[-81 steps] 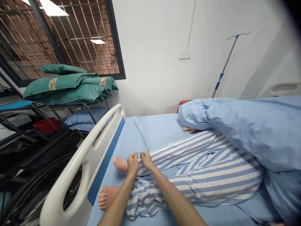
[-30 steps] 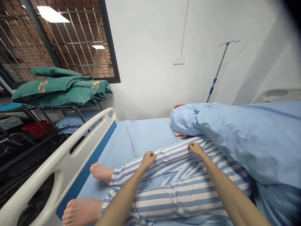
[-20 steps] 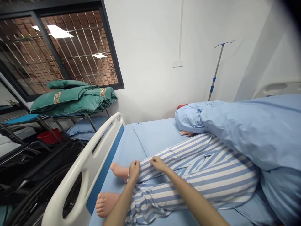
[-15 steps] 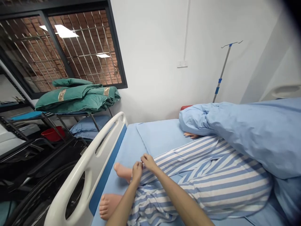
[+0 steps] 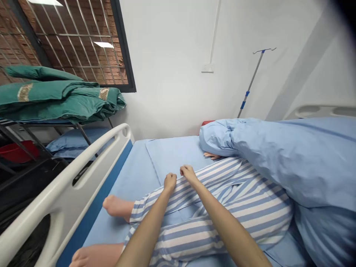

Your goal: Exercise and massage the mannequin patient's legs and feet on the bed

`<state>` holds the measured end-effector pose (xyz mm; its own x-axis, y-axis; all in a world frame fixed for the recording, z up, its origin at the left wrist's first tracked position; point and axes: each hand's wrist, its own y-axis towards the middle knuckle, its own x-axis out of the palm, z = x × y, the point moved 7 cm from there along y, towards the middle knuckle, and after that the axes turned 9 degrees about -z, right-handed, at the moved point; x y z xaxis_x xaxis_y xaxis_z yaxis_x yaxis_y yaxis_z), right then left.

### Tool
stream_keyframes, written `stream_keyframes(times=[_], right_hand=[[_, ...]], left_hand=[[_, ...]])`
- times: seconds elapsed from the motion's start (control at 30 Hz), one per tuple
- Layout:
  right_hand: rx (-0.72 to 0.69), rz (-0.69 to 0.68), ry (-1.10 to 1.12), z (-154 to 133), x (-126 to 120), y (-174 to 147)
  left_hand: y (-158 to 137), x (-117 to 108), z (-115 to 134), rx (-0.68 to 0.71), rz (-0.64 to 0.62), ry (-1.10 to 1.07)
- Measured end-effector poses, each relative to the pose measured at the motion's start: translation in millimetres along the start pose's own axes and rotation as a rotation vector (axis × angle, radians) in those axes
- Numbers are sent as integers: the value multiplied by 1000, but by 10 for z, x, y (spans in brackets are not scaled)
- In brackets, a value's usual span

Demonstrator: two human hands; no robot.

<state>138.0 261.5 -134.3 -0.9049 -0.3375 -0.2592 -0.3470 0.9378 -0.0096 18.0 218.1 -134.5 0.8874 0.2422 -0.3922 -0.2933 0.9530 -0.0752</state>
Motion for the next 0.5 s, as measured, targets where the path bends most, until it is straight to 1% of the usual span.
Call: stream_keyframes(times=[0.07, 0.13, 0.27, 0.4, 0.5], right_hand=[[18, 23, -4, 99, -313, 47], [30, 41, -4, 200, -608, 75], [19, 142, -12, 323, -1182, 95], [17, 216, -48, 322, -1674, 100], [-17, 341, -90, 295, -2075, 53]], left_hand=[[60, 211, 68, -3, -29, 16], [117, 431, 175, 22, -69, 6], [162, 924, 422, 41, -134, -45], [135, 1384, 718, 94, -172, -125], [145, 1585, 805, 107, -191, -149]])
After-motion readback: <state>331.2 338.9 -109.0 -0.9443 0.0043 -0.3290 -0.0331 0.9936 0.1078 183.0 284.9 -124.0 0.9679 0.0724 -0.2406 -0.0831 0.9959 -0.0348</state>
